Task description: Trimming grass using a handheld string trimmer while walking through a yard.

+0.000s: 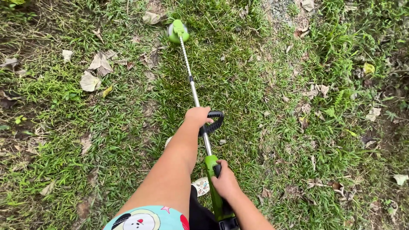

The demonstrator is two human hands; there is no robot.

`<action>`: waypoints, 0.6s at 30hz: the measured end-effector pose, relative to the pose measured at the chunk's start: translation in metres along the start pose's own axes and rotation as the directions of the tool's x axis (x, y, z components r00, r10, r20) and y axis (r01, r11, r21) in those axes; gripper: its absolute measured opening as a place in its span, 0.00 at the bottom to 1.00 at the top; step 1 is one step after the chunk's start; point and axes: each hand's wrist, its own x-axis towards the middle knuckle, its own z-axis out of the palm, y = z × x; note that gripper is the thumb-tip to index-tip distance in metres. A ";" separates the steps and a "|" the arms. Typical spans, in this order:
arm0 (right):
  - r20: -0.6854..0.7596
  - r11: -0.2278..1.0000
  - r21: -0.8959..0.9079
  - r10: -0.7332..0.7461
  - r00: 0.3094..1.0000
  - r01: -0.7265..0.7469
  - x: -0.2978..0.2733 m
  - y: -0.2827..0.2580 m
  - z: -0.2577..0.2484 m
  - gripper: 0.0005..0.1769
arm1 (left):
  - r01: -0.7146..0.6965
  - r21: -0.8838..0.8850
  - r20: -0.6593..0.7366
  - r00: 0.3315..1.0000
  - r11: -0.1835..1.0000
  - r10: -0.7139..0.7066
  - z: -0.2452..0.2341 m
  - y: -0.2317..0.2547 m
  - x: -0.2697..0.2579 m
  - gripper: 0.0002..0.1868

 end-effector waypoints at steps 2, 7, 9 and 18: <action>-0.010 1.000 0.010 -0.003 1.000 0.003 0.006 0.001 0.001 0.37 | 0.003 0.009 0.004 1.000 1.000 -0.003 -0.002 0.001 0.008 0.22; -0.016 0.998 0.062 0.006 1.000 -0.005 0.023 -0.001 0.002 0.36 | -0.003 0.043 0.018 1.000 0.999 0.002 -0.016 0.002 0.017 0.22; -0.066 0.998 -0.005 -0.056 0.996 0.056 0.040 0.011 0.009 0.37 | -0.024 0.060 0.006 1.000 0.998 0.023 -0.018 -0.004 0.026 0.24; -0.038 0.999 0.023 -0.044 0.998 0.045 0.043 -0.030 0.004 0.36 | -0.015 0.064 0.018 1.000 0.998 0.014 -0.041 -0.032 0.038 0.23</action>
